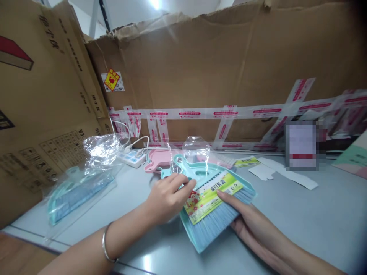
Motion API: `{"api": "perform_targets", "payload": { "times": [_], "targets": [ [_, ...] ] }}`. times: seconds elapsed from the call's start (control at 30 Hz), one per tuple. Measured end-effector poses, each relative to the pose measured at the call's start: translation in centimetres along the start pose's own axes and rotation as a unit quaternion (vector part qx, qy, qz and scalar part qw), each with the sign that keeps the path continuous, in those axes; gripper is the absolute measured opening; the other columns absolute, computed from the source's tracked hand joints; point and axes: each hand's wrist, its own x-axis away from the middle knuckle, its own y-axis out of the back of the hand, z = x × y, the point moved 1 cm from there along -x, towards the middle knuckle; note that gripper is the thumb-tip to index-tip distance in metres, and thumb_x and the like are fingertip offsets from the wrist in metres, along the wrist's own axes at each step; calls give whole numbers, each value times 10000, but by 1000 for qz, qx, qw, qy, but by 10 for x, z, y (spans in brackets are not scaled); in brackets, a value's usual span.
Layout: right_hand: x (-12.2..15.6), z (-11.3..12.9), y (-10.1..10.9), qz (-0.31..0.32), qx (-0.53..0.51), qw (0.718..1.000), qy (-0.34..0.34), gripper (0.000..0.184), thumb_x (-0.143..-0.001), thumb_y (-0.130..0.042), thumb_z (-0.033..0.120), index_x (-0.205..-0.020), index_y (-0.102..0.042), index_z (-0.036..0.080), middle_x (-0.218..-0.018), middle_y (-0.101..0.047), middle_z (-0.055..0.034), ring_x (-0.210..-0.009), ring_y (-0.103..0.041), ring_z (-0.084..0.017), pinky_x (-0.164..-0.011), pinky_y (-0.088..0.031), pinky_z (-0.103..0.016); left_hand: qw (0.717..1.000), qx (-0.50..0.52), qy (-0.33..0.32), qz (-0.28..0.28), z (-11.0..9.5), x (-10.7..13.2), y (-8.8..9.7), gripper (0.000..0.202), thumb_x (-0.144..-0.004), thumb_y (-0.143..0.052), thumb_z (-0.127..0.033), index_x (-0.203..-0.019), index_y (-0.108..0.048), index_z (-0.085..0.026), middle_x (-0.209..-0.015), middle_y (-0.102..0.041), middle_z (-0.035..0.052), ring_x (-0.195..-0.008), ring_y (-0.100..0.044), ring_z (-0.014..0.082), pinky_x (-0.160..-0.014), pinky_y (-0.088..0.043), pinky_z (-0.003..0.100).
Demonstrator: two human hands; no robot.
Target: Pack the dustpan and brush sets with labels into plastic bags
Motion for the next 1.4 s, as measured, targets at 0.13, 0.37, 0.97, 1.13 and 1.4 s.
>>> {"api": "perform_targets", "payload": {
  "times": [0.13, 0.37, 0.97, 1.13, 1.4],
  "targets": [
    [-3, 4, 2, -6, -48, 998, 38, 668, -623, -797, 173, -1229, -526, 236, -1103, -669, -58, -936, -662, -239, -744, -600, -298, 996, 82, 47, 2, 2, 3, -1, 197, -841, -534, -135, -1026, -583, -183, -763, -567, 18, -626, -506, 100, -514, -429, 213],
    [-5, 10, 1, -13, -89, 994, 62, 616, -661, -765, 153, -1223, -538, 263, -1128, -658, -26, -922, -666, -213, -682, -606, -238, 761, 387, 507, -115, 19, 5, -5, 486, -847, -529, -382, -1294, -372, -275, -1206, -489, 103, -993, -554, 199, -679, -506, 286],
    [-7, 4, -2, 18, -13, 997, 74, 530, -719, -729, 241, -1208, -525, 230, -1059, -676, -32, -887, -662, -180, -743, -581, -262, 500, 659, 559, 62, -8, 5, -24, 584, -655, -767, -263, -1157, -485, -166, -1169, -618, 133, -1068, -591, 292, -891, -472, 408],
    [-14, 20, 8, 1, 83, 994, 70, 206, -803, -620, 257, -982, -603, 155, -864, -704, -55, -702, -661, -157, -610, -570, -255, 482, 658, 578, 41, 2, 7, -24, 581, -631, -780, -235, -1128, -493, -142, -1167, -615, 155, -1062, -595, 302, -886, -476, 415],
    [-23, 39, 23, 35, 372, 923, 89, 350, -818, -541, 464, -651, -554, 157, -481, -566, -3, -365, -404, -71, -411, -362, -205, 478, 661, 577, 35, 7, 3, -15, 624, -607, -789, -216, -1144, -480, -139, -1147, -620, 163, -1038, -604, 305, -903, -461, 434]
  ]
}}
